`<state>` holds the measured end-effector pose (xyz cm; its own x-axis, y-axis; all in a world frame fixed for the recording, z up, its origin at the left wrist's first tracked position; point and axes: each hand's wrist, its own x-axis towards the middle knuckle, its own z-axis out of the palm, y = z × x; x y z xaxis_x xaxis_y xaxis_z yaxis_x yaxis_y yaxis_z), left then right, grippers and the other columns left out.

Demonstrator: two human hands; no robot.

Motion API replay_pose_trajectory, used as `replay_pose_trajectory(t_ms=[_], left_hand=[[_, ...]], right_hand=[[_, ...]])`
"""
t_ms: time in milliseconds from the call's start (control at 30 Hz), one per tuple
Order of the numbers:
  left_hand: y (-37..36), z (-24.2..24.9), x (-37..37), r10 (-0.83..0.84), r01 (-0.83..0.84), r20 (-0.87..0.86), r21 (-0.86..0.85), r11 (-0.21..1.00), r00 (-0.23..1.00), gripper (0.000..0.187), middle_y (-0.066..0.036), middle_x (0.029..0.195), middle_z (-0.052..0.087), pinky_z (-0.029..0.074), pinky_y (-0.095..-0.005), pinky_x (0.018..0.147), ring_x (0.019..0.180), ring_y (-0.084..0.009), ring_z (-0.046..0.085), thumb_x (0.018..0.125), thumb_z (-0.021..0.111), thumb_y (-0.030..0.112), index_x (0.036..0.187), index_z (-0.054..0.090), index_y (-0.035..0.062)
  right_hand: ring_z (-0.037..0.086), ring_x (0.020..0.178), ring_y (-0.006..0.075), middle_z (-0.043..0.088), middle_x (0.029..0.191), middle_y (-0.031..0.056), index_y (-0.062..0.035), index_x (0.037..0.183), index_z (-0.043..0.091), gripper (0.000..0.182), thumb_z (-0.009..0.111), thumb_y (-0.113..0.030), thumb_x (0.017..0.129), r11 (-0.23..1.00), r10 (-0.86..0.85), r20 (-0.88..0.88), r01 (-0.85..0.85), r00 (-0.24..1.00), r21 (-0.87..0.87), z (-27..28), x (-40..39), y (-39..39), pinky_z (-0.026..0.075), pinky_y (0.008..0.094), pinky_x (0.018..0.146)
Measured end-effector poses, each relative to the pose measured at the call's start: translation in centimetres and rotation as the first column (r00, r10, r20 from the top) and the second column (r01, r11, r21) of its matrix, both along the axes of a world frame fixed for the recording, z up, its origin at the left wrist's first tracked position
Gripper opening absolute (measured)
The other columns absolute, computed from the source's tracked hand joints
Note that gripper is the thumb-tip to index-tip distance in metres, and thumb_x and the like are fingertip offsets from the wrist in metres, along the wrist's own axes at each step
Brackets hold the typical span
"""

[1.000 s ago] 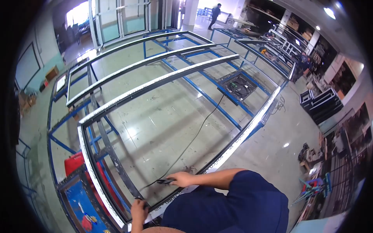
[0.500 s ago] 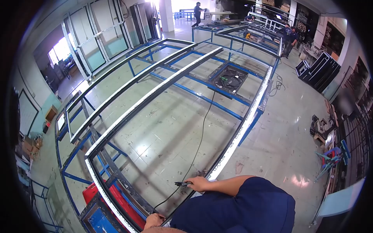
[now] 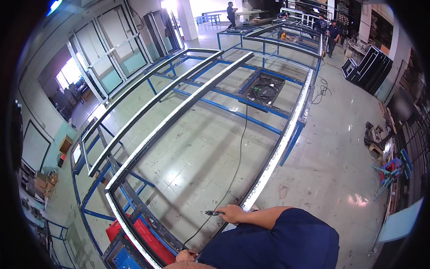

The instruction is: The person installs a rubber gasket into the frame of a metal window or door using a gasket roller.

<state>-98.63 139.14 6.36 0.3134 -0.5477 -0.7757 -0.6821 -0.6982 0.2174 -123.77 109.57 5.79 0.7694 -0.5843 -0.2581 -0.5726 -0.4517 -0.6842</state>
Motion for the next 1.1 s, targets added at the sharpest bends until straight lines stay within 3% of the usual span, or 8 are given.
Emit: replay_pose_trajectory(t_ms=[133,267,367,433,933,1000,1033,1100], left_hand=[[1.2,-1.4,0.9,0.0,0.002,0.028,-0.046,0.999,1.0,0.031,-0.007,0.105,0.078,0.055,-0.0341,0.094,0.101,-0.0227,0.074,0.09,0.073,0.04,0.116,0.078,0.0219],[3.1,-7.1,4.7,0.021,-0.024,-0.211,-0.009,1.0,0.977,0.031,-0.007,0.099,0.079,0.056,-0.0307,0.091,0.091,-0.0178,0.074,0.089,0.074,0.035,0.115,0.078,0.0174],[3.4,-6.9,3.4,-0.012,0.003,-0.115,-0.082,0.997,0.993,0.028,-0.003,0.097,0.079,0.056,-0.0297,0.089,0.09,-0.0163,0.075,0.087,0.074,0.033,0.112,0.08,0.0218],[1.7,-2.5,0.3,0.038,-0.034,0.175,-0.027,0.999,0.984,0.025,0.002,0.096,0.08,0.057,-0.0288,0.086,0.089,-0.0134,0.075,0.085,0.073,0.03,0.109,0.081,0.0278],[3.4,-0.4,0.4,0.159,-0.143,0.097,-0.15,0.978,0.983,0.022,-0.001,0.098,0.079,0.059,-0.0324,0.083,0.088,-0.0186,0.076,0.084,0.075,0.027,0.105,0.082,0.0263],[4.8,-3.1,2.1,0.207,-0.223,-0.103,-0.182,0.958,0.973,0.023,0.0,0.095,0.079,0.058,-0.0299,0.08,0.085,-0.0144,0.075,0.084,0.076,0.023,0.105,0.082,0.0271],[4.7,-2.4,0.5,0.246,-0.227,0.116,-0.154,0.962,0.962,0.025,0.0,0.091,0.079,0.058,-0.0281,0.079,0.082,-0.011,0.075,0.083,0.077,0.019,0.106,0.082,0.0264],[5.1,-4.0,1.5,0.239,-0.225,0.063,-0.177,0.958,0.969,0.025,0.001,0.09,0.079,0.058,-0.0286,0.079,0.08,-0.011,0.074,0.083,0.077,0.018,0.106,0.082,0.0262]], right_hand=[[0.067,0.095,0.0421,0.068,0.095,0.0223,-0.0295,0.133,0.063,0.037,0.058,-0.038,0.098,1.0,-0.021,-0.004,0.021,1.0,0.02,0.6,0.2,0.0,0.053,0.0528,0.086],[0.067,0.093,0.0427,0.069,0.093,0.022,-0.0289,0.133,0.063,0.036,0.058,-0.038,0.098,1.0,-0.011,0.033,0.011,0.999,0.003,-0.4,0.2,-0.1,0.054,0.0535,0.084],[0.068,0.093,0.0426,0.07,0.093,0.0213,-0.0284,0.132,0.063,0.036,0.058,-0.038,0.098,1.0,0.0,0.017,0.0,1.0,0.006,0.0,0.0,-0.4,0.054,0.0537,0.083],[0.068,0.092,0.0426,0.071,0.094,0.021,-0.0282,0.132,0.062,0.036,0.058,-0.038,0.098,1.0,0.011,0.008,-0.011,1.0,0.009,0.6,0.0,-0.1,0.054,0.0538,0.082],[0.068,0.088,0.0418,0.07,0.088,0.0192,-0.0269,0.13,0.062,0.035,0.06,-0.036,0.097,1.0,-0.003,0.021,0.002,1.0,0.006,0.1,-0.1,-0.3,0.054,0.0541,0.078],[0.068,0.089,0.042,0.07,0.089,0.019,-0.0267,0.131,0.061,0.035,0.059,-0.036,0.097,1.0,0.007,0.038,-0.007,0.999,0.004,0.2,-0.1,-0.5,0.054,0.054,0.078],[0.068,0.089,0.0422,0.071,0.089,0.0189,-0.0266,0.132,0.061,0.036,0.059,-0.036,0.098,1.0,0.023,0.045,-0.023,0.999,0.002,0.2,-0.2,-0.5,0.054,0.054,0.078],[0.068,0.09,0.0423,0.071,0.09,0.0189,-0.0265,0.132,0.061,0.036,0.059,-0.036,0.098,1.0,0.021,0.025,-0.021,0.999,0.019,0.5,-0.3,-0.4,0.054,0.0539,0.079]])
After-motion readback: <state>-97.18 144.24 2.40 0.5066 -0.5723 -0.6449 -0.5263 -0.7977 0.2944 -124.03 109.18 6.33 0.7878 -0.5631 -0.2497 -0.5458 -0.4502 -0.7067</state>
